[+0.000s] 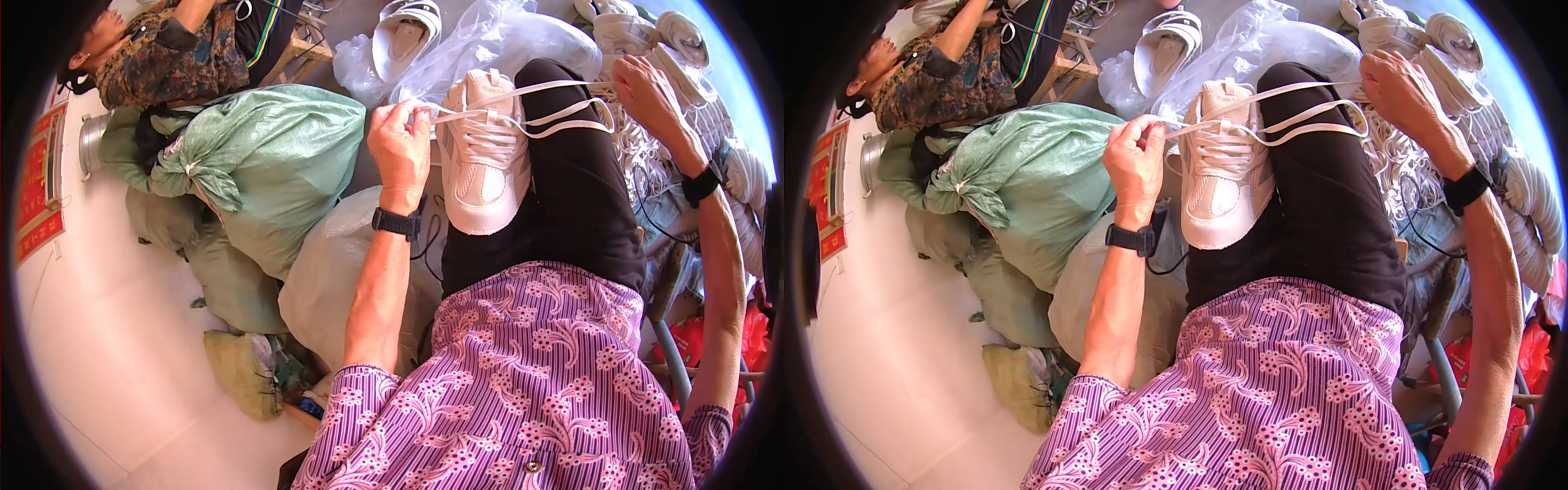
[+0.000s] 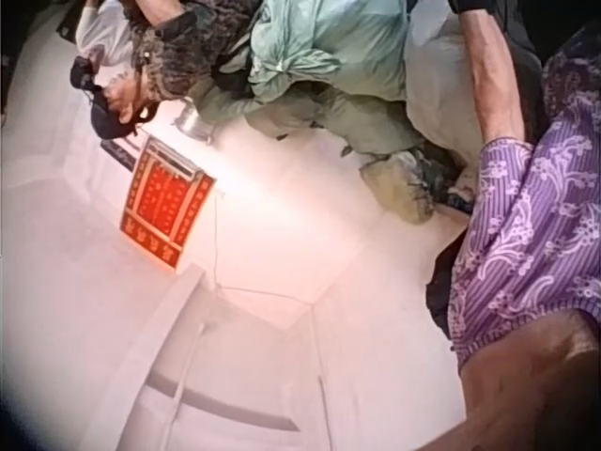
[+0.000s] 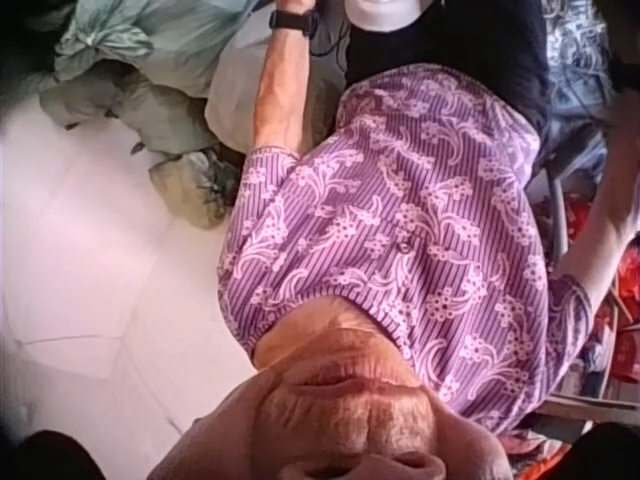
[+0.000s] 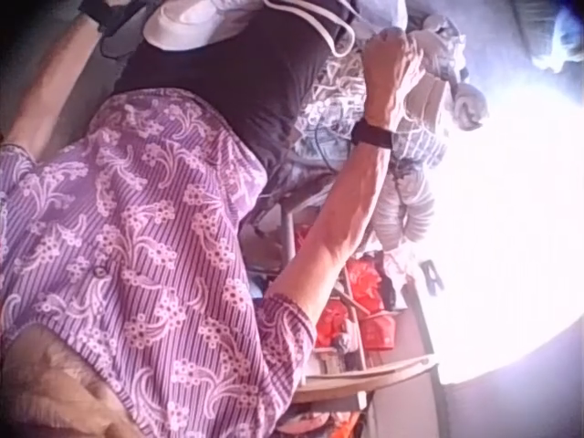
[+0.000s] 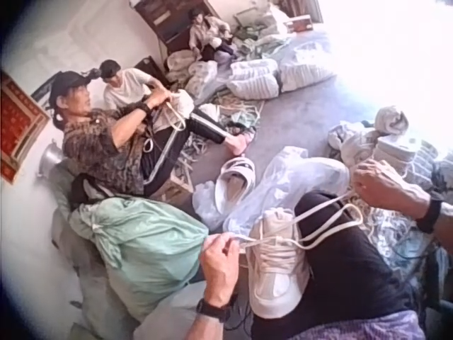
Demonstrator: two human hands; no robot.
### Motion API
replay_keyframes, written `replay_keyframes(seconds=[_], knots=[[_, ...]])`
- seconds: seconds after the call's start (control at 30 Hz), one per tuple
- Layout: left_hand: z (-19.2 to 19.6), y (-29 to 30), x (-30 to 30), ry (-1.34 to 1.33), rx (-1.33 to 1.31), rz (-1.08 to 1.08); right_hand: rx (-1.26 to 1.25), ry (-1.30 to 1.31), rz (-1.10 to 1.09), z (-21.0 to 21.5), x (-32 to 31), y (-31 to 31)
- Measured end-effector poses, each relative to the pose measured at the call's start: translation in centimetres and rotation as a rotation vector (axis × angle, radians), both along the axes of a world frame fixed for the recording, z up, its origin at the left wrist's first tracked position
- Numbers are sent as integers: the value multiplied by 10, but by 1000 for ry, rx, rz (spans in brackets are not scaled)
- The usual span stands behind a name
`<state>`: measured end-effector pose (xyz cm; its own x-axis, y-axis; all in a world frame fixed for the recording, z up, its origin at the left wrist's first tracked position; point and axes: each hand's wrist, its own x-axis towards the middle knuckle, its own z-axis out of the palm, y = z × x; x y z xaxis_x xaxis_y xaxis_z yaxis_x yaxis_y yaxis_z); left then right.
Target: Lacing white athletic shoes in a shoe manufacturing facility.
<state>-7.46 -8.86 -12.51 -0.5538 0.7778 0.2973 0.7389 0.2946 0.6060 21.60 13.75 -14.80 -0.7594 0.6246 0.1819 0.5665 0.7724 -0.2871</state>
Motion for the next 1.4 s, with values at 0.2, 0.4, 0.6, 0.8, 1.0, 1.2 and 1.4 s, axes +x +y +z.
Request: replay_keyframes(seconds=[0.2, 0.4, 0.6, 0.8, 1.0, 1.2, 1.4], knots=[[20, -3, -3, -126, 10, -141, -91, 9, -13, -11, 1, 0], [36, 2, -5, -1679, 267, -166, -123, -31, -2, -8, 0, -4], [6, 4, -3, -1819, 307, 67, 120, -142, -148, -14, 27, 20], [-6, -2, 6, -1731, 162, 295, 61, -409, -465, -19, 112, 96], [10, 18, 13, -1138, -74, -51, 124, -326, -513, -33, 89, 72], [23, 40, 13, -490, -320, -366, -77, 333, -6, 0, -31, -19], [26, 38, 0, -263, -330, -504, -190, 393, 238, 28, -84, -58]])
